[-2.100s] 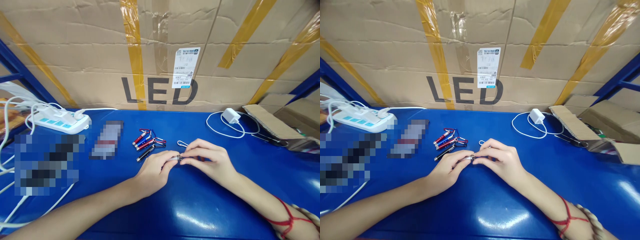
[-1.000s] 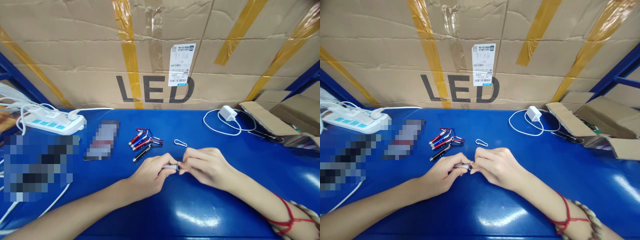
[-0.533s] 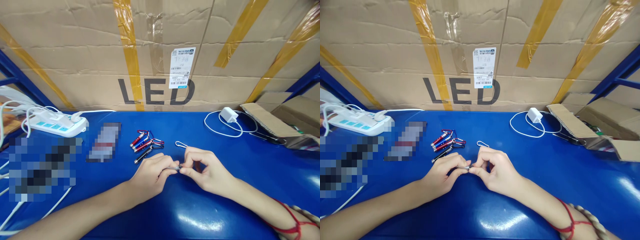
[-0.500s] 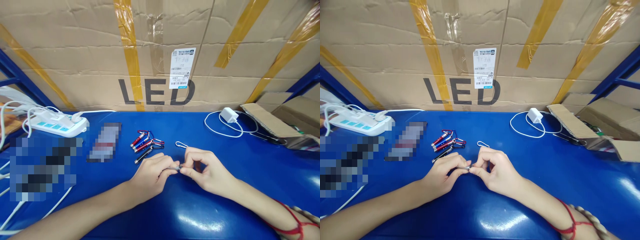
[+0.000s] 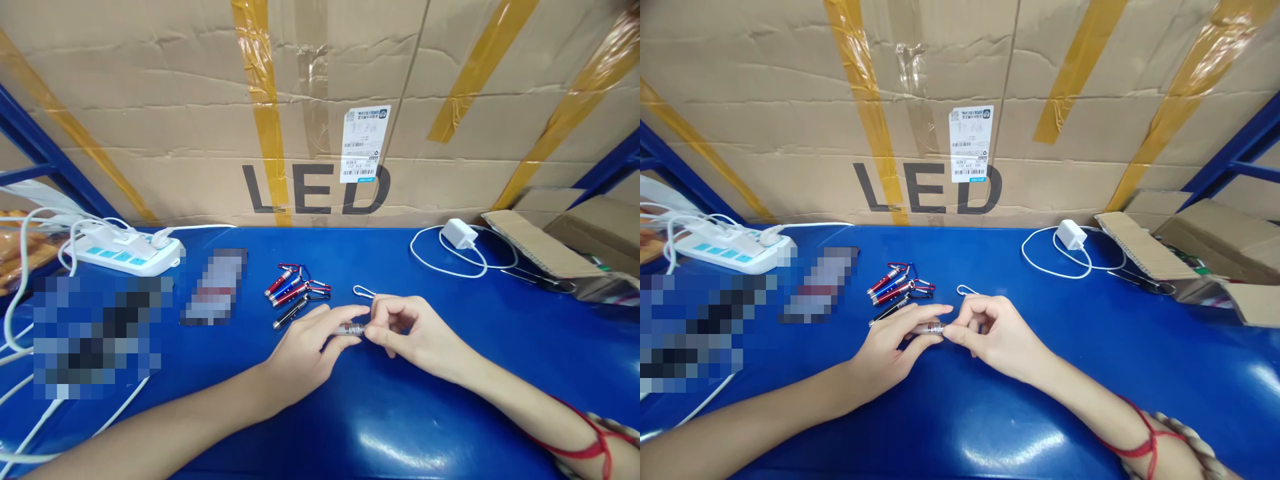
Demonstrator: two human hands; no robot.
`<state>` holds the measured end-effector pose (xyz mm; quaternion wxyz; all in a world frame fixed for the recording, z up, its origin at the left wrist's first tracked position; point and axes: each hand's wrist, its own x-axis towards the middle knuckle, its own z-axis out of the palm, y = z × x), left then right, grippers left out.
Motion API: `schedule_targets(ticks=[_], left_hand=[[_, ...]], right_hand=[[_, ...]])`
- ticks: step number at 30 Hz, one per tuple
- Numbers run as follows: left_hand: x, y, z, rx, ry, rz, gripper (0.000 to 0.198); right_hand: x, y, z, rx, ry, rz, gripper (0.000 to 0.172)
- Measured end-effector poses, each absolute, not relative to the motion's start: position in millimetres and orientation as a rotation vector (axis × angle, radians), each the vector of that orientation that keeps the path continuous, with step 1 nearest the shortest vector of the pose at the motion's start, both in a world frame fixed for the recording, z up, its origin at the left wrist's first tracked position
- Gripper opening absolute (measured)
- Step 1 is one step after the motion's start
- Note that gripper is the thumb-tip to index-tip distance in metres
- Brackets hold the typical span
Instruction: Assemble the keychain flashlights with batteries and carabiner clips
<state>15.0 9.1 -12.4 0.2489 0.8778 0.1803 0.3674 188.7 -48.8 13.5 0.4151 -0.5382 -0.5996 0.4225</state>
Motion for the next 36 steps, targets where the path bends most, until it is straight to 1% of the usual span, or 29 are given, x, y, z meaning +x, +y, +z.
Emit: schedule_targets(ticks=[6, 17, 19, 24, 26, 29, 33, 36], left_hand=[[15.2, 10.9, -10.2, 2.377, 0.465, 0.961, 0.019], [16.9, 9.2, -7.8, 2.212, 0.563, 0.829, 0.016], [17.4, 9.5, -6.0, 2.133, 0.611, 0.800, 0.015], [18.8, 13.0, -3.4, 1.945, 0.761, 0.784, 0.016], [19.3, 15.1, -4.9, 1.878, 0.802, 0.800, 0.018], [19.8, 17.3, -9.0, 1.781, 0.825, 0.788, 0.022], [21.0, 15.8, -9.5, 1.724, 0.826, 0.747, 0.029], [22.9, 12.9, -4.7, 1.718, 0.867, 0.685, 0.026]], right_hand=[[187.9, -47.9, 16.0, -1.412, -1.526, 0.897, 0.037], [193.8, -44.9, 15.4, -1.397, -1.530, 0.890, 0.042], [197.7, -44.0, 15.4, -1.441, -1.561, 0.747, 0.038], [216.1, -39.4, 8.9, -1.726, -1.869, -0.054, 0.021], [222.2, -36.8, 4.6, -1.818, -1.985, -0.184, 0.020], [225.9, -33.8, 0.4, -1.858, -2.103, -0.144, 0.015], [223.2, -33.0, 1.0, -1.770, -2.196, -0.081, 0.014], [219.5, -34.1, 3.6, -1.730, -2.231, -0.039, 0.014]])
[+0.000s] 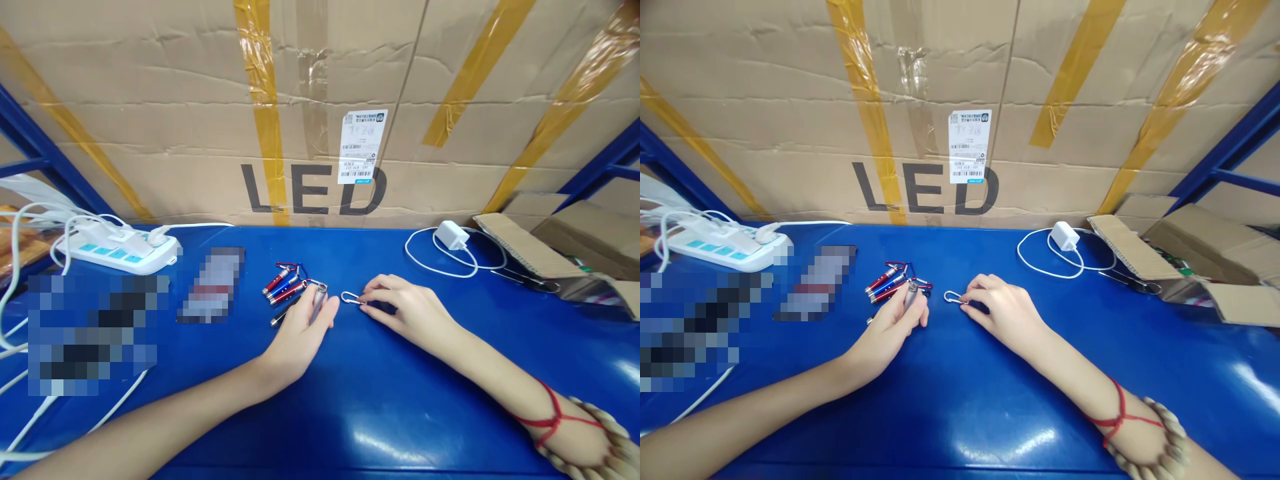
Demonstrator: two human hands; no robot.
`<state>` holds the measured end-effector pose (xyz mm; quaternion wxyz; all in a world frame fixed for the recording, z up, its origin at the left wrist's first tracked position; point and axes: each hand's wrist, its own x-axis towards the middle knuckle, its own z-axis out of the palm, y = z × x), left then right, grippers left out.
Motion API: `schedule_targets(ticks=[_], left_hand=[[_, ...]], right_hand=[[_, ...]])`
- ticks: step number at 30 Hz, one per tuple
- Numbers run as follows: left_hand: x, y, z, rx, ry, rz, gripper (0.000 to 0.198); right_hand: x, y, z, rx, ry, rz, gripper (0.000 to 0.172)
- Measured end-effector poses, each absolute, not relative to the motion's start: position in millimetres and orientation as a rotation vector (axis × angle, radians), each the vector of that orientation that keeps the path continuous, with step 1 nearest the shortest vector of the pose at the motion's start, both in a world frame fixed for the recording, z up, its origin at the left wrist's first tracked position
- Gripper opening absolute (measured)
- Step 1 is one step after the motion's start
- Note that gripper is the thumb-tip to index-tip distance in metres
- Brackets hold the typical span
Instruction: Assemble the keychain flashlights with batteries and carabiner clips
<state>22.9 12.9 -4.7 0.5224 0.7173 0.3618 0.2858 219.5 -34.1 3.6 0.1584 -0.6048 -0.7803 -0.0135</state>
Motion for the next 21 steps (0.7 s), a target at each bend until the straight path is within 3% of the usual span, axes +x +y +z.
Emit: schedule_targets(ticks=[5, 15, 21], left_hand=[[24.8, 11.7, -2.2, 1.721, 0.906, 0.615, 0.022], [22.8, 18.2, -7.8, 1.904, 0.844, 0.667, 0.017], [21.1, 16.7, -9.7, 1.912, 0.789, 0.663, 0.020]], right_hand=[[215.0, -35.4, 6.1, -1.670, -2.226, 0.048, 0.012], [205.3, -43.3, 3.0, -1.134, -2.271, 0.152, 0.010], [205.1, -43.1, 3.3, -1.236, -2.280, 0.110, 0.026]])
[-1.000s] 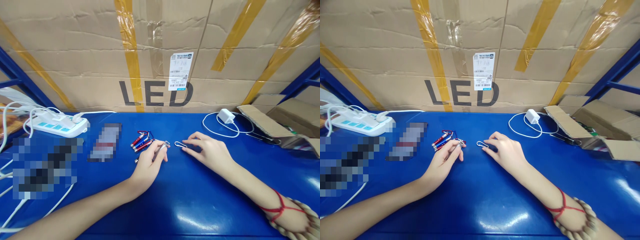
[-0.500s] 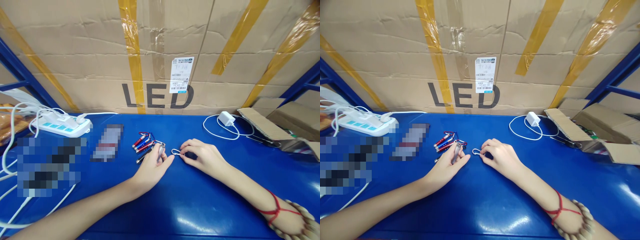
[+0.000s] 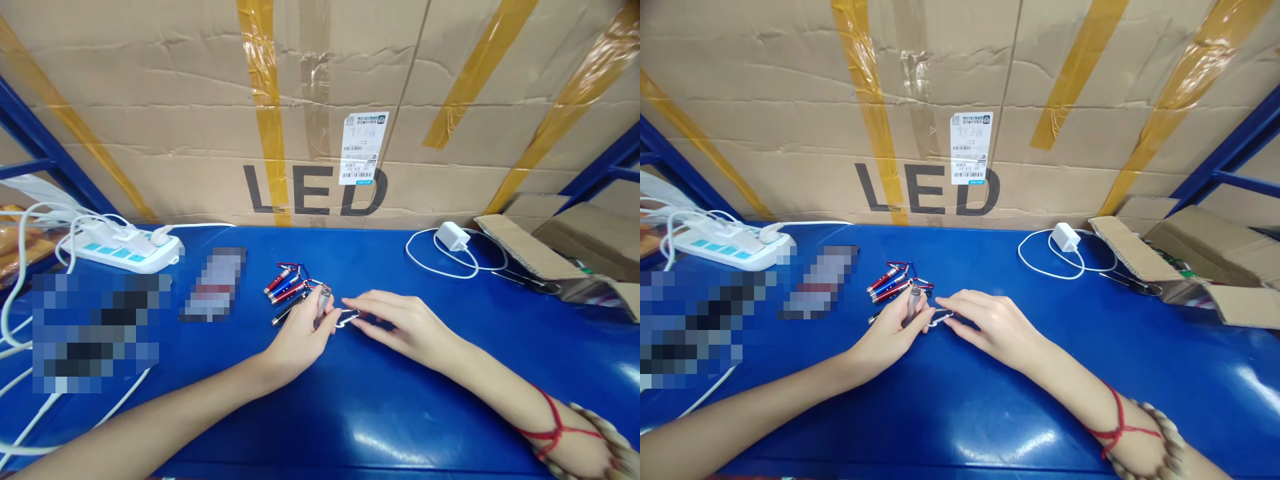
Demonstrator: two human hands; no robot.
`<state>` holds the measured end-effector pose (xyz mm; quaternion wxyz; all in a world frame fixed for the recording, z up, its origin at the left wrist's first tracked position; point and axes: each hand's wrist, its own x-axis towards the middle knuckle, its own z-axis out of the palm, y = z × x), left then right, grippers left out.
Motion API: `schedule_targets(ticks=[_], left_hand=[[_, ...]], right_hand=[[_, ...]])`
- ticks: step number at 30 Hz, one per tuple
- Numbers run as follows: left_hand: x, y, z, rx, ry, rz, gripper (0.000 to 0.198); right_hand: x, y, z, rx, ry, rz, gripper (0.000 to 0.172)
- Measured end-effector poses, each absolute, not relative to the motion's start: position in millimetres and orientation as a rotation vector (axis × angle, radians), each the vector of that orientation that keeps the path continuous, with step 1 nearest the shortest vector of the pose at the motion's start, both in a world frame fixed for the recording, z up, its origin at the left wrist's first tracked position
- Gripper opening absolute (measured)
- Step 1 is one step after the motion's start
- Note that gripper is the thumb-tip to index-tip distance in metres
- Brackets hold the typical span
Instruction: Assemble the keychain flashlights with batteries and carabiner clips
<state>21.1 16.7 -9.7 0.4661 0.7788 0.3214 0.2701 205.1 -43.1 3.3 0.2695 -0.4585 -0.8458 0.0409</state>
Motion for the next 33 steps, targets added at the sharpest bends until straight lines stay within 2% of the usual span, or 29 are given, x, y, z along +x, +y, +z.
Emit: schedule_targets(ticks=[8, 19, 33], left_hand=[[20.6, 8.0, -8.3, 2.040, 0.692, 0.645, 0.024], [18.8, 10.8, -9.0, 2.087, 0.699, 0.609, 0.017], [19.2, 12.5, -4.6, 2.117, 0.657, 0.668, 0.016]], right_hand=[[200.1, -46.9, 8.4, -1.227, -2.509, 0.110, 0.029], [192.4, -49.2, 12.8, -1.331, -2.593, 0.127, 0.028], [189.3, -48.2, 3.0, -1.240, -2.472, -0.062, 0.035]])
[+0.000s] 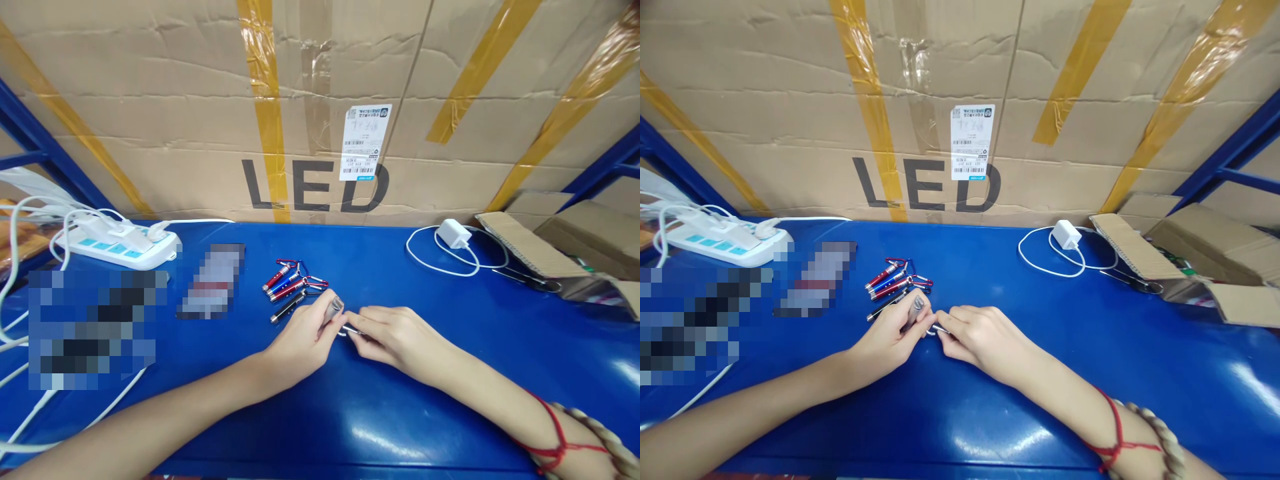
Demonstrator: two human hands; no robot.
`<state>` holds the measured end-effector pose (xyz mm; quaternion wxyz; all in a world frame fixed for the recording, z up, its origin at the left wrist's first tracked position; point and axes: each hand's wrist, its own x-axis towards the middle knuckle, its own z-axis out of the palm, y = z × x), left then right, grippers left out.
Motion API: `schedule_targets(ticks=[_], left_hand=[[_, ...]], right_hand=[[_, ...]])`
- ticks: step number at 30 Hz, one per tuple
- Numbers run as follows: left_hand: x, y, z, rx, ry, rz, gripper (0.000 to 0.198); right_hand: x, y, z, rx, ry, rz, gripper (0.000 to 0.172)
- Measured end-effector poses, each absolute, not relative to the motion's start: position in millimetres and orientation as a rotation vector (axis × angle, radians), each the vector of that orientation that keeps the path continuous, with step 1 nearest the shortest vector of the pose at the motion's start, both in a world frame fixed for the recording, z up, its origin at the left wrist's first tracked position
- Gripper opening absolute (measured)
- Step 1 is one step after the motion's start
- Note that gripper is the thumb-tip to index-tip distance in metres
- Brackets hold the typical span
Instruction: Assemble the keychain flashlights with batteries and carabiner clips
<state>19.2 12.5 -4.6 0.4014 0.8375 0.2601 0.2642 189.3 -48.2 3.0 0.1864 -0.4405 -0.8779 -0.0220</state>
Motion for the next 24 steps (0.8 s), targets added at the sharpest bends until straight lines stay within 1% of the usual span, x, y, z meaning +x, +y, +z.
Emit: schedule_targets(ticks=[7, 10, 15, 19, 24], left_hand=[[19.3, 10.8, -5.0, 2.073, 0.682, 0.719, 0.022], [19.6, 9.5, -3.2, 2.041, 0.710, 0.707, 0.024], [18.1, 7.1, -0.8, 1.946, 0.686, 0.551, 0.023], [16.1, 7.5, -0.6, 1.934, 0.574, 0.444, 0.018], [15.6, 8.2, 0.9, 2.000, 0.511, 0.414, 0.023]], right_hand=[[182.4, -49.4, 3.7, -1.219, -2.373, -0.184, 0.036], [185.4, -48.3, 4.1, -1.211, -2.337, -0.231, 0.033], [195.0, -48.3, 5.3, -1.186, -2.161, -0.316, 0.020], [195.7, -50.9, 6.6, -1.172, -2.085, -0.385, 0.018], [193.1, -51.4, 5.7, -1.153, -2.080, -0.439, 0.015]])
